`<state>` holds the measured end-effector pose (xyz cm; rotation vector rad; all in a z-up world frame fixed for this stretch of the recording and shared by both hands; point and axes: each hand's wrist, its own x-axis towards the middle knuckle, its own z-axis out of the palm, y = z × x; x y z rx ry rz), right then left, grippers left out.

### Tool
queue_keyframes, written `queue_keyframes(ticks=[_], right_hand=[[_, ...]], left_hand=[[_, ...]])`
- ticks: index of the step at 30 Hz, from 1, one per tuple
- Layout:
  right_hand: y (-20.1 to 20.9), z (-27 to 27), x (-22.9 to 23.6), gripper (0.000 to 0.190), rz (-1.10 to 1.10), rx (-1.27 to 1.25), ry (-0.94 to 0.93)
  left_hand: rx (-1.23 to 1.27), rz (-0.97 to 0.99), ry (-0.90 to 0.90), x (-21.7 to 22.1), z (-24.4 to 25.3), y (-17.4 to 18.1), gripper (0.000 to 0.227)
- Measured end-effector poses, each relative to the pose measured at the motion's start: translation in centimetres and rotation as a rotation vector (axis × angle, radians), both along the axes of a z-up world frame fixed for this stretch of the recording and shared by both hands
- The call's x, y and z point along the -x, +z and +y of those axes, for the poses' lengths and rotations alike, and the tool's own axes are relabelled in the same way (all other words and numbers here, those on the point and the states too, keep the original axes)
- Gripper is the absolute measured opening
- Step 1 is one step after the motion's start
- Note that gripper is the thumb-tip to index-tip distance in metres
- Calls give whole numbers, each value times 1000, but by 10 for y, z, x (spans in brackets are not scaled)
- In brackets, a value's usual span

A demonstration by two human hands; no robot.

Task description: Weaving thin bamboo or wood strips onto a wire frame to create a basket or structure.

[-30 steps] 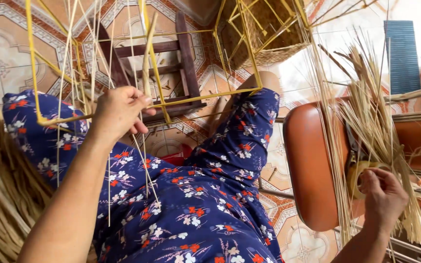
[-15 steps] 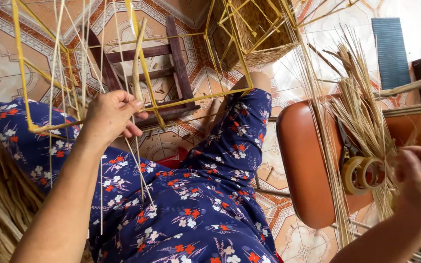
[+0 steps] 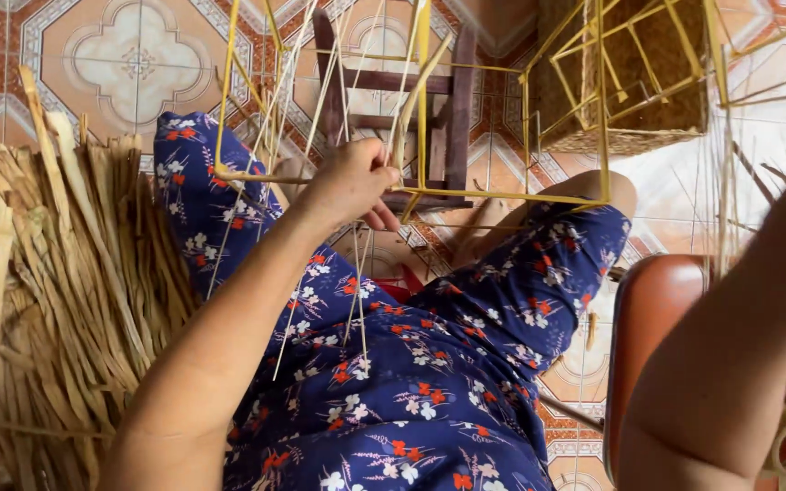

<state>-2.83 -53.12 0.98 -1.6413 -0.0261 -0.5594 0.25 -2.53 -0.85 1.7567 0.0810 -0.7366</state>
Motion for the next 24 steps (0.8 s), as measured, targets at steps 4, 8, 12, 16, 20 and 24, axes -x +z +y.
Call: queue_keyframes(ticks=[4,8,12,16,20,24], right_hand=[[15,78,-70,34,-131,-53,114],[29,164,-100,23,1,-239,223],[22,239,-120,11,145,-87,340],[-17,277,-128,16,346,-99,491],[-27,298,-117,10,438,-141,533],[-32,303,-111,11,501,-148,532]], left_hand=[[47,16,26,0,-1,-4,13],[51,-2,14,0,2,-5,14],[9,-3,-13,-1,1,1,16],[-11,12,-5,-1,1,6,19],[10,4,-2,0,2,2,20],[12,-17,-1,1,1,3,20]])
